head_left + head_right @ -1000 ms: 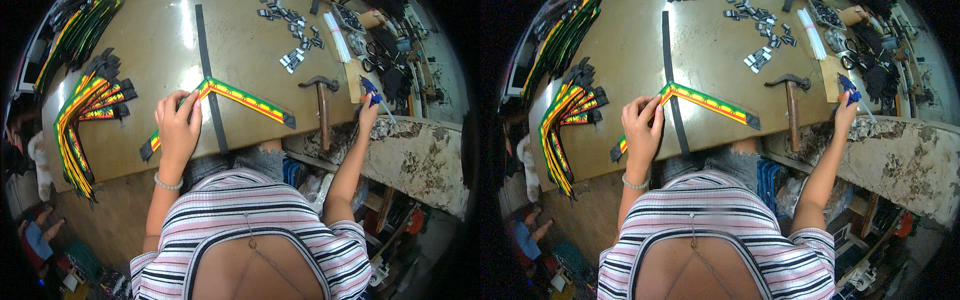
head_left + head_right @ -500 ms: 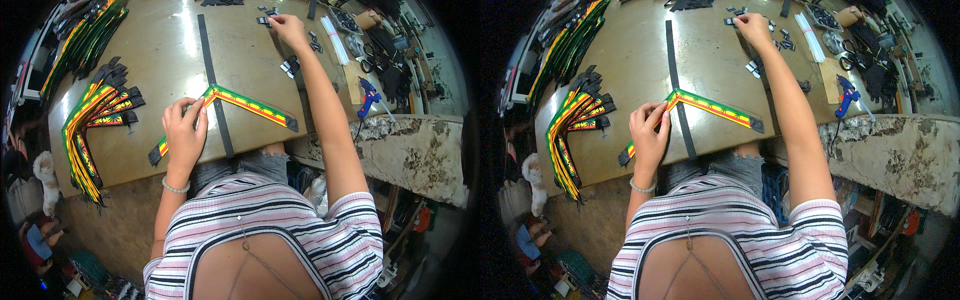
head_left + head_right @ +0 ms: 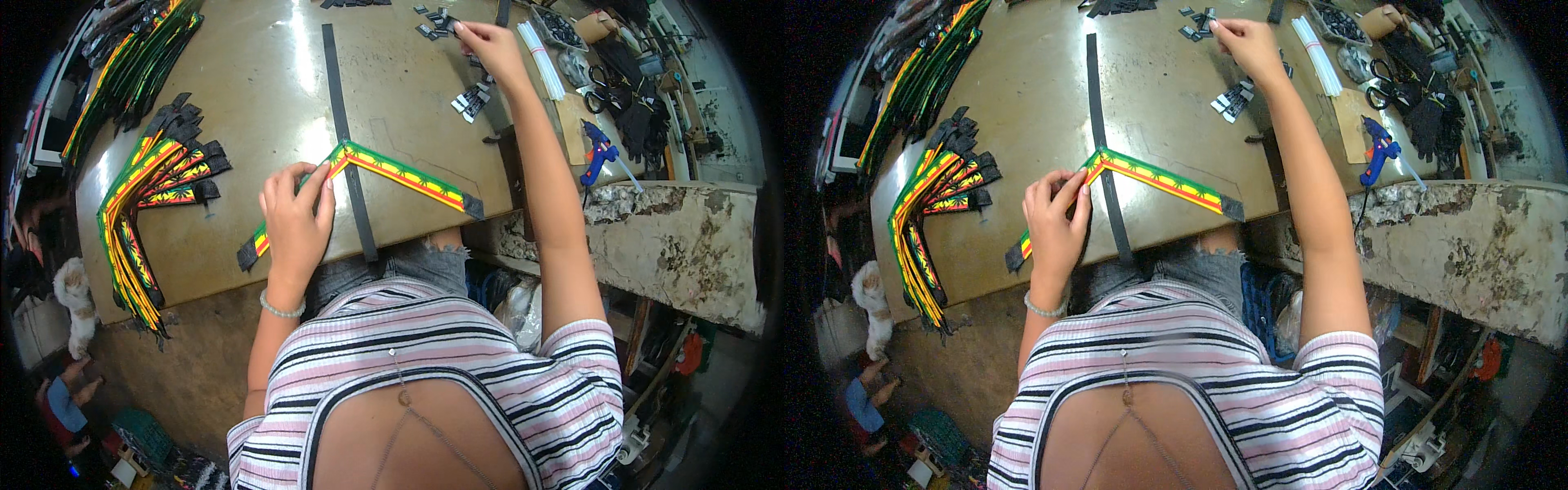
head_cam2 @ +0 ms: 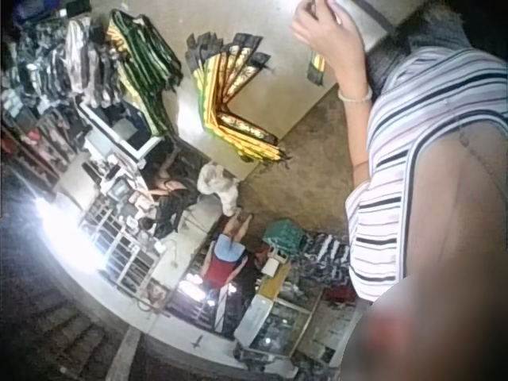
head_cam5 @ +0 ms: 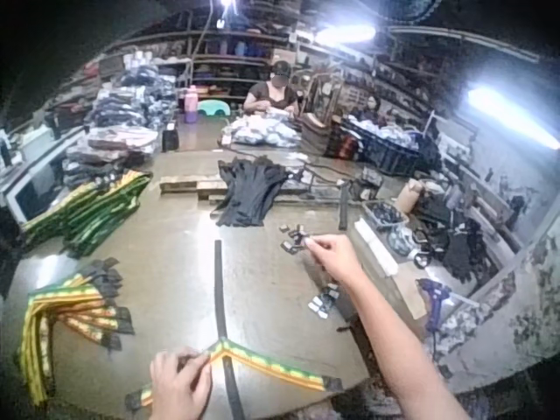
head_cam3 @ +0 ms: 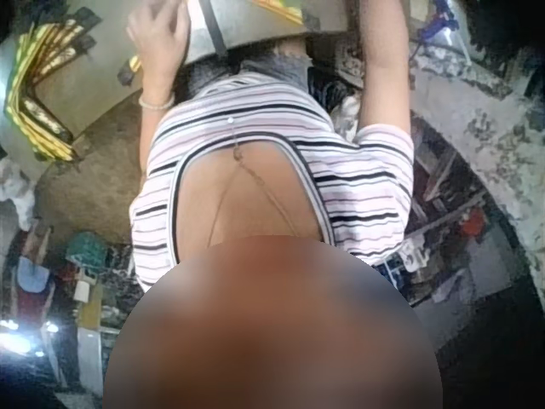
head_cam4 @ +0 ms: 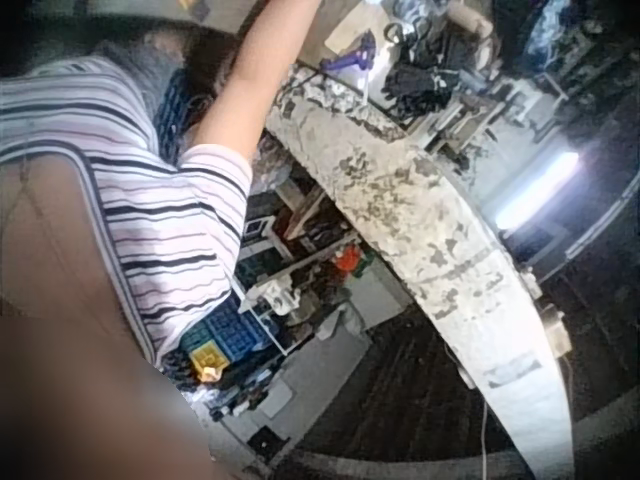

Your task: The person assembles fabric straps by applying hot glue to black webbing, attaching colorful patterned fabric, and securing metal buckles. They repeatedly fold, align, and press the materials together, then trim excess fabric with scissors.

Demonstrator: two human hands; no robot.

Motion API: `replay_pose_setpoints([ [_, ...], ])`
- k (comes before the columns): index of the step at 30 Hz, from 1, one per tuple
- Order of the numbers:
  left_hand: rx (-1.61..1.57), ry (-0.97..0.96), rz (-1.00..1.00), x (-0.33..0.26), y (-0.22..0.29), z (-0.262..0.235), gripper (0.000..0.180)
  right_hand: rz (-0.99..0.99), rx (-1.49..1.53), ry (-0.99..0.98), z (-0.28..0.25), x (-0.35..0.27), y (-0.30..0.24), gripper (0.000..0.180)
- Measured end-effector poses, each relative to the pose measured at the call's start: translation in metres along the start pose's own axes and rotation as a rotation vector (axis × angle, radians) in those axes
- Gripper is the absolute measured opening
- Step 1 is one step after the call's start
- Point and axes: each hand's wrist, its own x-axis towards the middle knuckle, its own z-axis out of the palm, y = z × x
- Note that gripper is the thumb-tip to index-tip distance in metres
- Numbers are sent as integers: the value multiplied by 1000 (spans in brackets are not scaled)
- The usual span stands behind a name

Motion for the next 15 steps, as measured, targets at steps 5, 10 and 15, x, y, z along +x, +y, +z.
replay_pose_setpoints([
  [5, -66, 50, 15, 3, 18, -15, 22, 249, 514, -244, 11, -102, -49, 32],
  [10, -664, -124, -211, 21, 40, -22, 22, 266, 768, -397, 38, -156, -90, 35],
  [15, -873, -235, -344, 32, 45, -17, 27, 246, 759, -390, 47, -171, -118, 38],
])
